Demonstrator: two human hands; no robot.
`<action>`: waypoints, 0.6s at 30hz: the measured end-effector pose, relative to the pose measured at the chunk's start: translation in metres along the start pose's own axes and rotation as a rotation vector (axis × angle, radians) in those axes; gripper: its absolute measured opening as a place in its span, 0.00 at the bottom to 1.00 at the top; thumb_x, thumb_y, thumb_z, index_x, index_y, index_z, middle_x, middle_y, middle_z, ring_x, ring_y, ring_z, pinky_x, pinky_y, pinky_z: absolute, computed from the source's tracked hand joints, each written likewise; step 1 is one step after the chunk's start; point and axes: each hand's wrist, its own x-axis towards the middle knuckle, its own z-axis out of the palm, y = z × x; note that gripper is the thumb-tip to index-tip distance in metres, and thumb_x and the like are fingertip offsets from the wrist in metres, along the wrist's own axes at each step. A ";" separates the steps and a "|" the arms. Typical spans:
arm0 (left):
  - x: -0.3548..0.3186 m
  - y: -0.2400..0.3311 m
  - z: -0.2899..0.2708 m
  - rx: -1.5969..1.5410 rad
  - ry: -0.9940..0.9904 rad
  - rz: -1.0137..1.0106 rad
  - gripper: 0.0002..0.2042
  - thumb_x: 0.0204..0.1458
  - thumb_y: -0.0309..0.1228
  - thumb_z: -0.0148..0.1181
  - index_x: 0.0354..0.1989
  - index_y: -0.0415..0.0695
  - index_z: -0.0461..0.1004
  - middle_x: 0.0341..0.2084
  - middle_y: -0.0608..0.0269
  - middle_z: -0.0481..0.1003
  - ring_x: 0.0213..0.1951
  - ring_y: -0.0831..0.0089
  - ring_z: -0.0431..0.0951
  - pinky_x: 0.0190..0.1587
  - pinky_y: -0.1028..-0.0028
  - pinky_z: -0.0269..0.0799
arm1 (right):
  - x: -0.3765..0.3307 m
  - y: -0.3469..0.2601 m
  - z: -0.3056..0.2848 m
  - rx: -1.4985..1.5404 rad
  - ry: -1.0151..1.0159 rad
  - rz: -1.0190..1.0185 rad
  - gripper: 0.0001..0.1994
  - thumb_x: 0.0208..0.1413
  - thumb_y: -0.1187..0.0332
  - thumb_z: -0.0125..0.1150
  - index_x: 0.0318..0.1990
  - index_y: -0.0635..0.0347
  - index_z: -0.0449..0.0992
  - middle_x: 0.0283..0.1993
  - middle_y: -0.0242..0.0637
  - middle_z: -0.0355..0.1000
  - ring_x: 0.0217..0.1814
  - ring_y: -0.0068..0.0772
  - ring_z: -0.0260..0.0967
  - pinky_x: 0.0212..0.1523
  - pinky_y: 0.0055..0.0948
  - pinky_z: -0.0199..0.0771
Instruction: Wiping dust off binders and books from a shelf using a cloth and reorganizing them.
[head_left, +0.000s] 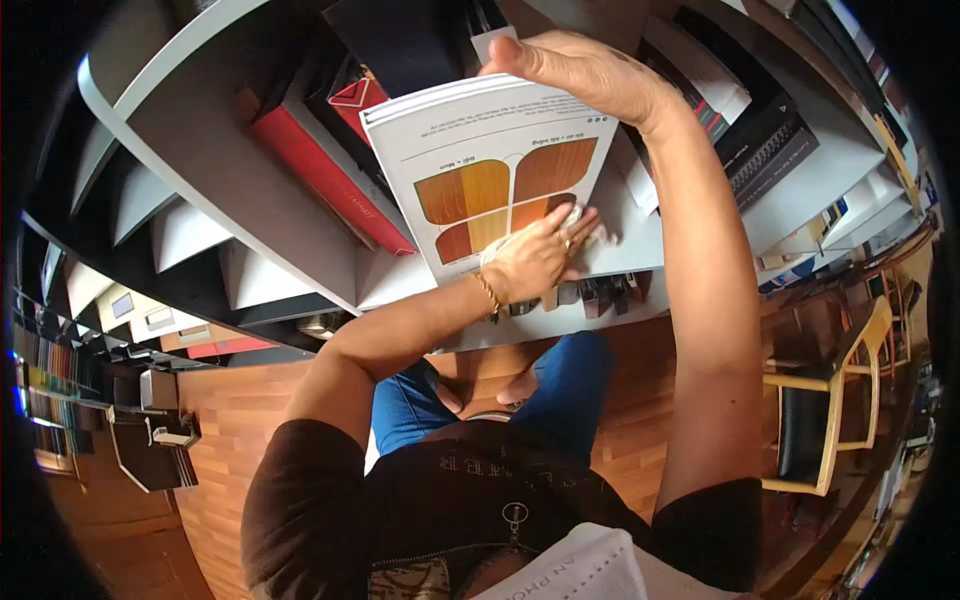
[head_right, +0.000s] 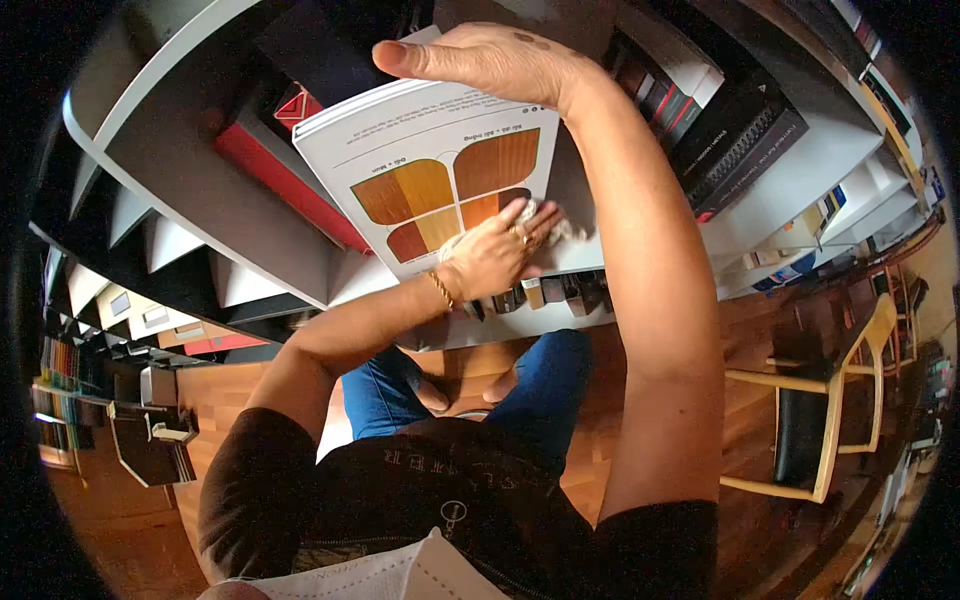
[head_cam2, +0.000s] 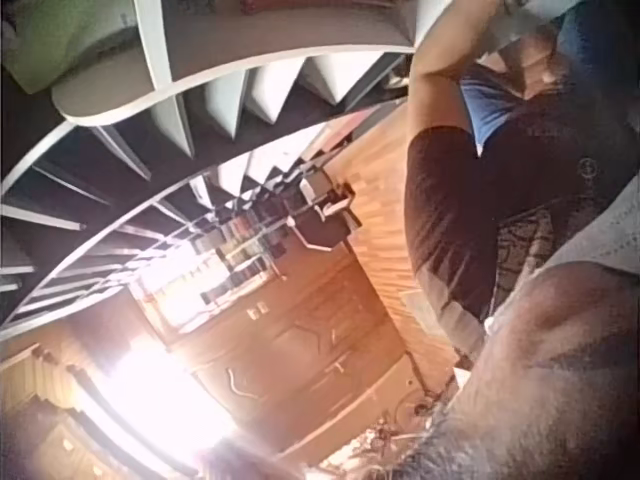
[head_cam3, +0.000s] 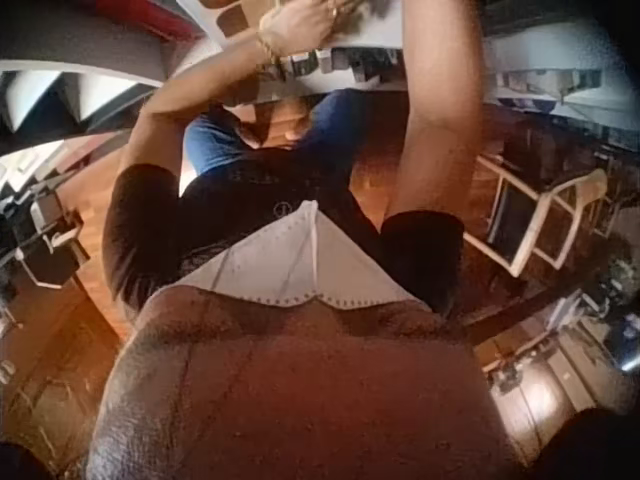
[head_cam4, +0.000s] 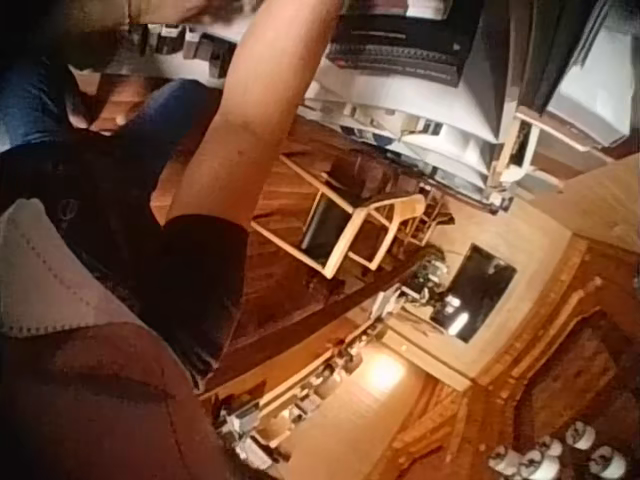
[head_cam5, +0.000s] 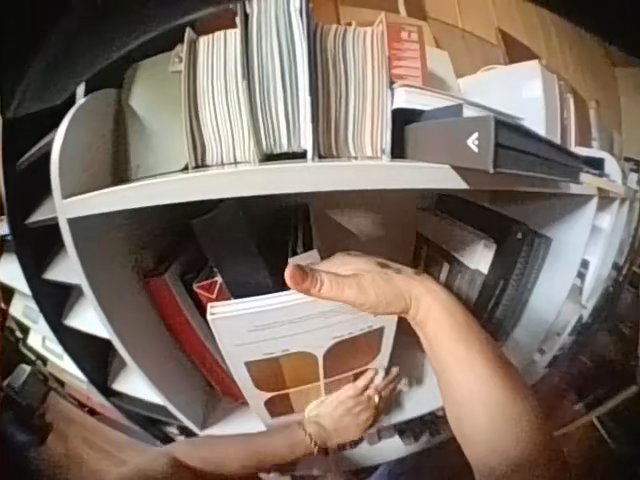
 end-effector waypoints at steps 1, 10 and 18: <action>-0.009 0.005 0.003 0.017 -0.005 -0.019 0.35 0.60 0.53 0.37 0.67 0.36 0.54 0.69 0.56 0.52 0.70 0.66 0.49 0.69 0.59 0.38 | -0.001 -0.004 -0.001 -0.063 -0.028 -0.002 0.40 0.54 0.28 0.42 0.41 0.61 0.80 0.37 0.39 0.76 0.44 0.27 0.71 0.46 0.26 0.68; -0.123 0.027 0.017 0.056 0.088 -0.085 0.27 0.55 0.42 0.47 0.61 0.40 0.66 0.61 0.57 0.62 0.62 0.64 0.61 0.57 0.61 0.57 | -0.002 -0.015 0.008 -0.116 -0.038 0.005 0.22 0.54 0.50 0.64 0.42 0.63 0.78 0.38 0.36 0.76 0.43 0.25 0.70 0.46 0.26 0.69; -0.150 0.000 -0.085 -0.409 0.822 -0.480 0.14 0.38 0.39 0.68 0.34 0.52 0.75 0.38 0.62 0.69 0.42 0.63 0.66 0.43 0.62 0.57 | -0.006 -0.031 0.024 -0.281 0.056 0.094 0.19 0.50 0.54 0.67 0.38 0.63 0.79 0.31 0.32 0.75 0.36 0.22 0.70 0.40 0.25 0.69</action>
